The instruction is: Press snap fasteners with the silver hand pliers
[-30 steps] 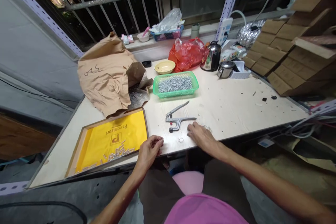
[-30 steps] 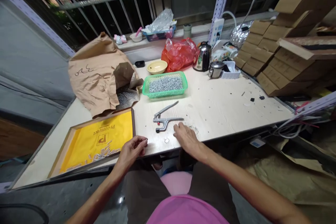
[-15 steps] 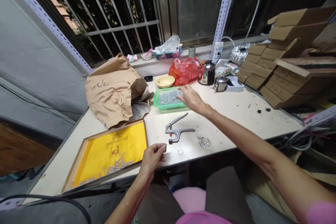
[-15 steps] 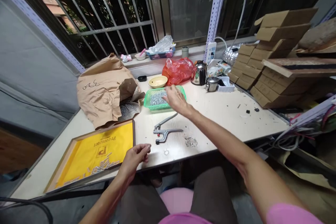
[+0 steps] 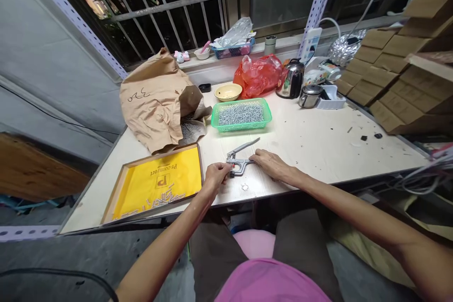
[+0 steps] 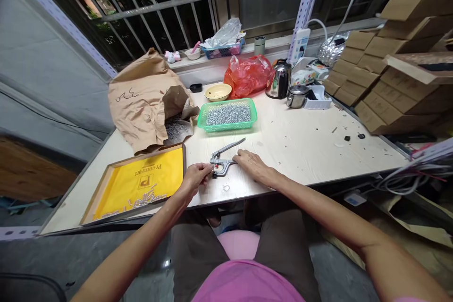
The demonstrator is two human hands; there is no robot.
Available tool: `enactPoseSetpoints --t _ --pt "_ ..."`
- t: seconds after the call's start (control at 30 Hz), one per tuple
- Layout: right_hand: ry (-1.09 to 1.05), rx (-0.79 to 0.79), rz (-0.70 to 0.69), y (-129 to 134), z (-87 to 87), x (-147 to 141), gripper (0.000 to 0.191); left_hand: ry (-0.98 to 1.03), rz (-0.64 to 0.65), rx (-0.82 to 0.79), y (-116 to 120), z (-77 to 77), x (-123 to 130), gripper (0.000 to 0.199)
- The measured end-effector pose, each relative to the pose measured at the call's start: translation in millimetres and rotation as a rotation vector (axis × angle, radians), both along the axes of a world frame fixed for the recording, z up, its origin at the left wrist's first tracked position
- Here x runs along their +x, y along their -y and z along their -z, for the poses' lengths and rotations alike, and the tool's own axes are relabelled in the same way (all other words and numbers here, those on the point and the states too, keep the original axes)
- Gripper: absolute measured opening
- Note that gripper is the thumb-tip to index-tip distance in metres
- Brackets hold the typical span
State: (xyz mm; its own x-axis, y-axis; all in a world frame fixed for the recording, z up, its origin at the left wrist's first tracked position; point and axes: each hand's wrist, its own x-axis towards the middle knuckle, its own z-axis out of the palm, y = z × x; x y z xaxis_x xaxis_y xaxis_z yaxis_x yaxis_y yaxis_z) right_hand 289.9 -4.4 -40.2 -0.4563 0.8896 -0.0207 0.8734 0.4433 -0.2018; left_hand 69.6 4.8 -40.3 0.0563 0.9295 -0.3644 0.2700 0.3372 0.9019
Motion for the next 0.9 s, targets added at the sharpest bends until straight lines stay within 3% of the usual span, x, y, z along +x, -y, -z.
enactPoseSetpoints --t 0.47,0.9 --pt "-0.052 0.0 0.03 18 -1.7 0 0.022 -0.063 0.032 -0.17 3 3.1 7 0.035" --pt "-0.119 -0.042 0.007 53 -1.8 -3 0.025 -0.188 0.16 -0.193 39 -9.9 1 0.035"
